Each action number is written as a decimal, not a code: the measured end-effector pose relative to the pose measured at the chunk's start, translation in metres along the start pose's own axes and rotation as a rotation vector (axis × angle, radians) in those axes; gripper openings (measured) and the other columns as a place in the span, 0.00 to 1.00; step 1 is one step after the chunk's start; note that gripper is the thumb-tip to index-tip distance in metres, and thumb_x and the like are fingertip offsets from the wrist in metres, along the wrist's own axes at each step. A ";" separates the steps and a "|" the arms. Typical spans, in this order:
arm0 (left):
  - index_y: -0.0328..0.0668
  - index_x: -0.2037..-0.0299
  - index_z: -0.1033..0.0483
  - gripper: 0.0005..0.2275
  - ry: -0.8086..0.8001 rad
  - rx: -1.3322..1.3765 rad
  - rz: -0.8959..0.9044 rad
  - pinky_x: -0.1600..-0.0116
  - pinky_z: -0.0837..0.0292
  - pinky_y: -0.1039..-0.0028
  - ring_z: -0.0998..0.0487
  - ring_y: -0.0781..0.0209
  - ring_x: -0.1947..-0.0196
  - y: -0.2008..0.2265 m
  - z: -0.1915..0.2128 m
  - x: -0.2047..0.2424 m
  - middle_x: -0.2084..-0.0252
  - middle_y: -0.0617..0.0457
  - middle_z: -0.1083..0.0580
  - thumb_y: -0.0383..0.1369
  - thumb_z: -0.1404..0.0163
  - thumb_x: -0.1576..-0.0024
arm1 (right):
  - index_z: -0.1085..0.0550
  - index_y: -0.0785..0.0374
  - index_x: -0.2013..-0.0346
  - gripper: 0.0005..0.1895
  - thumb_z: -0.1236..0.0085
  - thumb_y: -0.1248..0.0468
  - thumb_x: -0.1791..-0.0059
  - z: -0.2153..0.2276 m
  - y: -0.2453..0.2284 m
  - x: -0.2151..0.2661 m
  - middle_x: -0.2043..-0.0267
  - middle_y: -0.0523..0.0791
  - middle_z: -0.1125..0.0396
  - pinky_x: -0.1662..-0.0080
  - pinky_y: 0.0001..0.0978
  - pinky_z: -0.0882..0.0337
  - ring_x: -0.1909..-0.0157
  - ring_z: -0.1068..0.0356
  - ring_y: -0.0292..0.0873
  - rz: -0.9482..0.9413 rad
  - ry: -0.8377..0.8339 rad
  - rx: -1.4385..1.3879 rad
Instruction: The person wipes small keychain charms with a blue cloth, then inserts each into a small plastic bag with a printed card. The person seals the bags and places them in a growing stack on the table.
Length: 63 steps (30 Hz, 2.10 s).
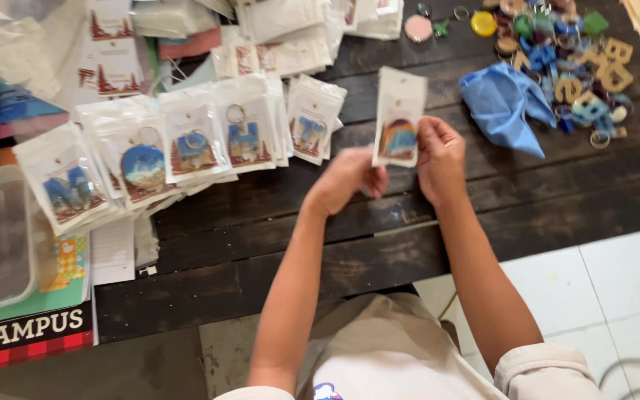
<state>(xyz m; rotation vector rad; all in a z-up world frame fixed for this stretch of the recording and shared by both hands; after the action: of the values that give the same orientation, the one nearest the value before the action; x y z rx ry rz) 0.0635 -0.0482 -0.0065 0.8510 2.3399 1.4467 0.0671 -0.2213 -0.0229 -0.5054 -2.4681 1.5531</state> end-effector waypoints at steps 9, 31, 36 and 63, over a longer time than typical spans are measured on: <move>0.30 0.61 0.18 0.10 -0.745 -0.089 0.229 0.62 0.19 0.74 0.16 0.58 0.70 -0.010 -0.056 0.038 0.69 0.43 0.20 0.32 0.48 0.38 | 0.24 0.62 0.58 0.05 0.41 0.64 0.45 -0.082 0.007 -0.028 0.69 0.40 0.29 0.62 0.24 0.21 0.68 0.25 0.33 -0.141 -0.106 0.133; 0.30 0.61 0.18 0.12 -0.664 -0.086 0.192 0.61 0.20 0.77 0.17 0.61 0.69 -0.010 -0.054 0.039 0.68 0.44 0.19 0.34 0.49 0.36 | 0.24 0.72 0.68 0.13 0.42 0.63 0.46 -0.134 0.021 -0.002 0.76 0.56 0.28 0.86 0.22 0.36 0.87 0.33 0.37 -0.175 -0.260 0.431; 0.30 0.60 0.19 0.12 -0.659 -0.057 0.236 0.59 0.20 0.76 0.16 0.61 0.67 -0.010 -0.053 0.039 0.66 0.44 0.19 0.33 0.51 0.35 | 0.23 0.67 0.72 0.14 0.46 0.63 0.44 -0.122 0.010 -0.011 0.81 0.51 0.30 0.87 0.22 0.40 0.90 0.37 0.37 0.016 -0.097 0.499; 0.30 0.56 0.20 0.17 -0.814 -0.077 0.420 0.56 0.21 0.79 0.18 0.63 0.64 -0.018 -0.054 0.028 0.63 0.47 0.20 0.41 0.51 0.36 | 0.33 0.57 0.60 0.07 0.44 0.68 0.49 -0.103 -0.030 -0.145 0.64 0.44 0.28 0.78 0.20 0.34 0.74 0.23 0.37 0.022 -0.079 0.640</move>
<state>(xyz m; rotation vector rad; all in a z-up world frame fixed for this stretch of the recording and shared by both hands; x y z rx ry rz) 0.0076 -0.0764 0.0052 1.6029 1.5399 1.0072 0.2297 -0.2015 0.0528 -0.3588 -1.8458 2.2569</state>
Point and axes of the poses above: each hand's wrist, its own x-axis away from the middle knuckle, its own z-axis out of the back of the hand, y = z × x, the point moved 8 cm from there along -x, towards the middle knuckle
